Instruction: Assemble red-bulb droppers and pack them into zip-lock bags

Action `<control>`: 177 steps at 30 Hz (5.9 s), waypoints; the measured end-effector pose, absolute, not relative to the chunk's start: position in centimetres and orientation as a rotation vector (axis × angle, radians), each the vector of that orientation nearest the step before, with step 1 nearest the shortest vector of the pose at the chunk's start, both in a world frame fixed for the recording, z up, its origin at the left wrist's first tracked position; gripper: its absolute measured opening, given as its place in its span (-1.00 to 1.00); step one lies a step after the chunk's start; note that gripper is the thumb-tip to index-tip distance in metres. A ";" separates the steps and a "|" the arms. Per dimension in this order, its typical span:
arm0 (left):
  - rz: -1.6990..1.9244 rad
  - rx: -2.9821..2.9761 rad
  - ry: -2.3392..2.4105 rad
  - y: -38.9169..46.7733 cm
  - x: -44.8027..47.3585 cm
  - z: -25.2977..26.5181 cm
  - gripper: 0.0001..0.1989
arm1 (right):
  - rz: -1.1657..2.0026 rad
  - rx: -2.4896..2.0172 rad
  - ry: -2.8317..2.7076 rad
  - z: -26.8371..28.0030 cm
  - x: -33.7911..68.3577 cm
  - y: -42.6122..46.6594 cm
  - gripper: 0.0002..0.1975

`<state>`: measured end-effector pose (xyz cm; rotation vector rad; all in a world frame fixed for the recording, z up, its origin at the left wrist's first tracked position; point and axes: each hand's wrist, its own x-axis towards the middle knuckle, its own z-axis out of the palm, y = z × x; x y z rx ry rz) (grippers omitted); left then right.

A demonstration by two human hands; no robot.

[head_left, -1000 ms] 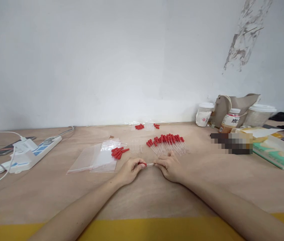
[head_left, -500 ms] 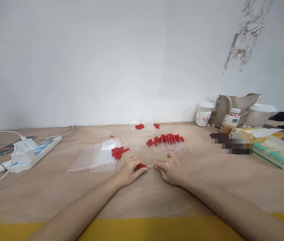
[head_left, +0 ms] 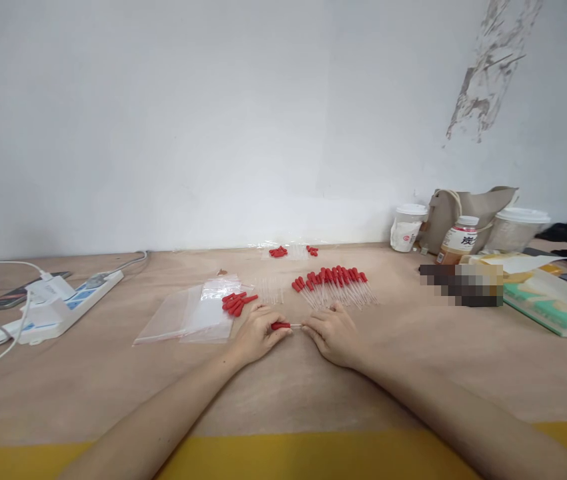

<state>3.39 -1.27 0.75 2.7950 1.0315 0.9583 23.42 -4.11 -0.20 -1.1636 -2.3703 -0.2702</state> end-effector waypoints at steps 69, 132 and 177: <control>1.045 2.724 1.879 3.7 -0.9 0.3 -0.91 | 0.053 -2.050 -1.849 1.3 14.6 6.3 -0.72; 0.791 2.760 0.998 -2.6 3.6 0.7 -0.80 | -0.273 -1.046 -2.324 -1.6 23.7 -3.3 -0.80; 0.612 2.446 1.810 3.5 -3.4 -0.3 -0.44 | -0.056 -1.795 -1.964 1.4 18.9 3.5 -0.76</control>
